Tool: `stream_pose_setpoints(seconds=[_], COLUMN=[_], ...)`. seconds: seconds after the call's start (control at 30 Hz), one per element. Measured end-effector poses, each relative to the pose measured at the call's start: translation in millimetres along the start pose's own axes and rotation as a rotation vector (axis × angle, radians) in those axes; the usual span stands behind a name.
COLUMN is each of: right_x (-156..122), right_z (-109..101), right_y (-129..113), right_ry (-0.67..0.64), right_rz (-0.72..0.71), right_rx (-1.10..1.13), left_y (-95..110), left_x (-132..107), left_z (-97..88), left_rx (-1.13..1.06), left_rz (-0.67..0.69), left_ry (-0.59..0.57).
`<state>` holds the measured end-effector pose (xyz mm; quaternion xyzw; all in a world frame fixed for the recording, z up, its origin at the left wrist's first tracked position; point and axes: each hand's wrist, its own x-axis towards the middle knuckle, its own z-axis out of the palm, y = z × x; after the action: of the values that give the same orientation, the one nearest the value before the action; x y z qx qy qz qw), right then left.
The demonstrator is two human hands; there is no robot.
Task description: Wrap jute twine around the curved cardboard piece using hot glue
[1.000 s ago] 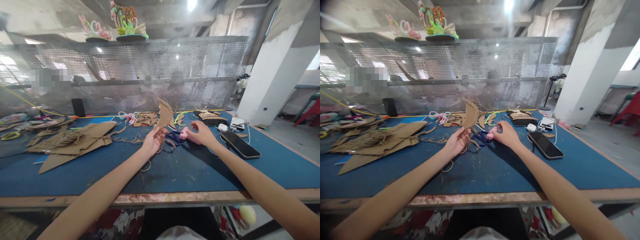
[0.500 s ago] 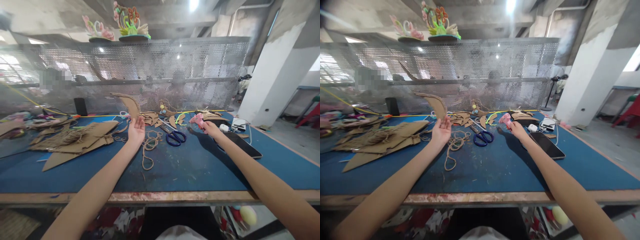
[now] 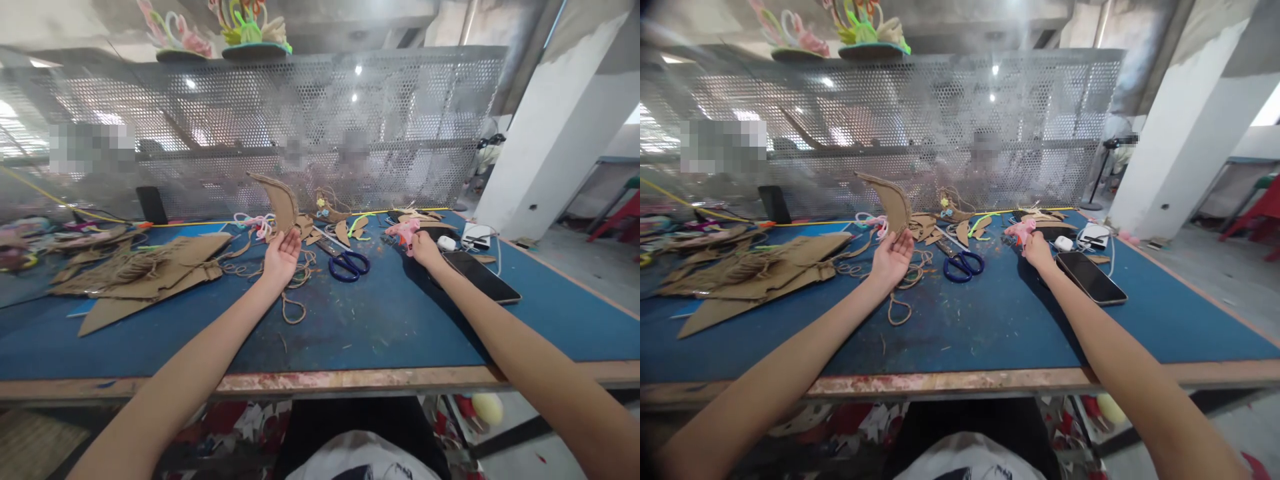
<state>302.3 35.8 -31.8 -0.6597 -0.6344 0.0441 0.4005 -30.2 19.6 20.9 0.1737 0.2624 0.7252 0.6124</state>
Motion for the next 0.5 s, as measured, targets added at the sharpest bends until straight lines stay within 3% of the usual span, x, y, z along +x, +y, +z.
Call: stream_pose_setpoints(seconds=[0.17,0.5], right_x=[-8.3,-7.4], right_z=[-5.2,-13.0], right_y=[-6.2,-7.7], right_ry=[-0.067,-0.105], right_rz=[0.132,0.127], right_rx=[-0.074,-0.265], left_y=[-0.7,-0.8], left_x=[-1.6,-2.7], left_z=[0.1,2.6], left_rx=[0.03,0.052], left_rz=[-0.019,0.011], left_ry=[-0.035,-0.048])
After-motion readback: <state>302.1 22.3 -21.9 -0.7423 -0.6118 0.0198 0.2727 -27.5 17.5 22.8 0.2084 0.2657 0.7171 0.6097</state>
